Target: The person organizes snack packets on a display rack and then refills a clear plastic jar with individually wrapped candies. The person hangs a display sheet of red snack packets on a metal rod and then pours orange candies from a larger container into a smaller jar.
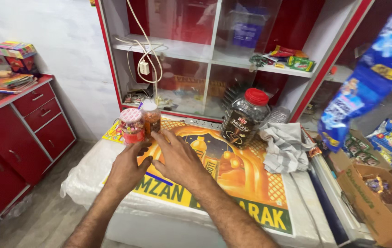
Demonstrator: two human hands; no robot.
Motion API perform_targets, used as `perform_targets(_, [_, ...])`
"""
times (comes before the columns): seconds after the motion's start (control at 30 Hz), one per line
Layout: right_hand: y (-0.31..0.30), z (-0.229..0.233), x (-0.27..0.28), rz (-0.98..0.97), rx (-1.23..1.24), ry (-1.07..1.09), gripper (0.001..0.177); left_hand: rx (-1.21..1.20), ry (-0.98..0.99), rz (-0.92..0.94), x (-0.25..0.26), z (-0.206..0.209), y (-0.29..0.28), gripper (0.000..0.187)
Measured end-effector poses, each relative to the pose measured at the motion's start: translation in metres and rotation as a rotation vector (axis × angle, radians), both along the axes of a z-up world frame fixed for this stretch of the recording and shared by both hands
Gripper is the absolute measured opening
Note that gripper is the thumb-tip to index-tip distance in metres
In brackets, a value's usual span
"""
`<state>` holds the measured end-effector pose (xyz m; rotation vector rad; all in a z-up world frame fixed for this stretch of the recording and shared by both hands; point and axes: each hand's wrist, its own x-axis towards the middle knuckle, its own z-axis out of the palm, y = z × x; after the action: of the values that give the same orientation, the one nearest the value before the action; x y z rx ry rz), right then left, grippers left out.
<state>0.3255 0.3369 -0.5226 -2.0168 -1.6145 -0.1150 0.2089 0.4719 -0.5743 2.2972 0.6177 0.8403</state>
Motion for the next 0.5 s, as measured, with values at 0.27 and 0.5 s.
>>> perform_targets(0.27, [0.096,-0.051,0.045,-0.052,0.041,-0.053,0.081,0.179,-0.133,-0.196,0.058,-0.055,0.102,0.043])
perform_targets(0.5, [0.162,-0.074,0.063,-0.160,-0.076,0.018,0.077,0.271,-0.132,-0.285,0.100,-0.086,0.167,0.043])
